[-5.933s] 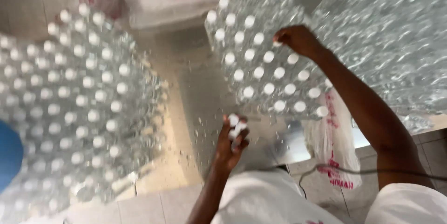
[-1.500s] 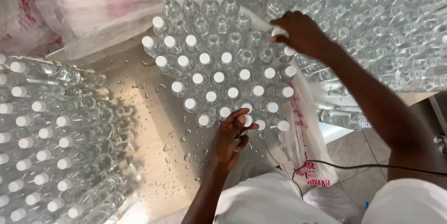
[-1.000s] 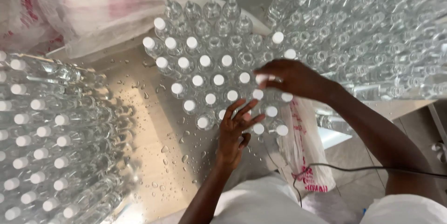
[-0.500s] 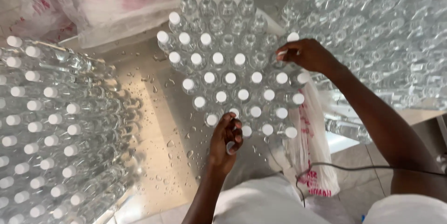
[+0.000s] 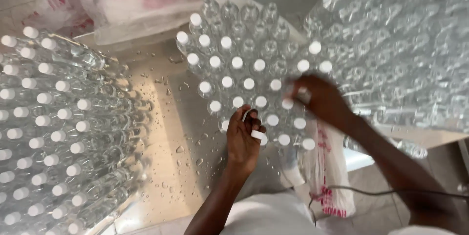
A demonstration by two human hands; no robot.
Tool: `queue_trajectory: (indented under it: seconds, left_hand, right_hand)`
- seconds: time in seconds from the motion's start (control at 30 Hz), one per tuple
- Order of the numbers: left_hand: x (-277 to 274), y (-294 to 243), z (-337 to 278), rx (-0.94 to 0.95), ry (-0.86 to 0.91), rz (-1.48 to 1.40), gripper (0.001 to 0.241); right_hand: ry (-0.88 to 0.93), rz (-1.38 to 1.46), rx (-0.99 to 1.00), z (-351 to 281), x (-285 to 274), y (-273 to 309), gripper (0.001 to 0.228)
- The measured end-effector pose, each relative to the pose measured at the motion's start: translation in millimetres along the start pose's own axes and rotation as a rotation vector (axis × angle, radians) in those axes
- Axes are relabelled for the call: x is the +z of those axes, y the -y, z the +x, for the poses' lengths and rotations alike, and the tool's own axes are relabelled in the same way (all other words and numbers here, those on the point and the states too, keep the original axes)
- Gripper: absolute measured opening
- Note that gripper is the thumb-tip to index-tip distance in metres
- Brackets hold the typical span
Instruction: Manually applying and pressing caps onto filled water bottles at a production station
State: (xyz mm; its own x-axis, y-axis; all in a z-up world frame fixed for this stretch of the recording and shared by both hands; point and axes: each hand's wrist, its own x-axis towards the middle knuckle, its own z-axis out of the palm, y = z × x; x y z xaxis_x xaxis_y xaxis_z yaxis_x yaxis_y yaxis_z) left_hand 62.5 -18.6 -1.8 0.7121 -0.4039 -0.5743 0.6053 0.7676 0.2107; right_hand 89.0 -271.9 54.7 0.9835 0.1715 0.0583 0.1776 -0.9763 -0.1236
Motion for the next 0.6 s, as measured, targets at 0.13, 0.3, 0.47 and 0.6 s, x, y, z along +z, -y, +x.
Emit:
queue_trajectory:
  seconds: [0.13, 0.3, 0.47, 0.6]
  left_hand:
    - [50, 0, -33, 0.056, -0.074, 0.052, 0.031]
    - [17, 13, -14, 0.227, 0.133, -0.047, 0.030]
    - [-15, 0, -28, 0.291, 0.306, 0.073, 0.034]
    - [-53, -29, -62, 0.302, 0.232, 0.104, 0.031]
  right_hand:
    - [0.156, 0.688, -0.017, -35, -3, 71, 0.060]
    - [0.165, 0.861, 0.014, -11, -22, 69, 0.051]
    - [0.007, 0.629, -0.157, 46, 12, -10, 0.024]
    - [0.018, 0.289, -0.324, 80, 68, -71, 0.024]
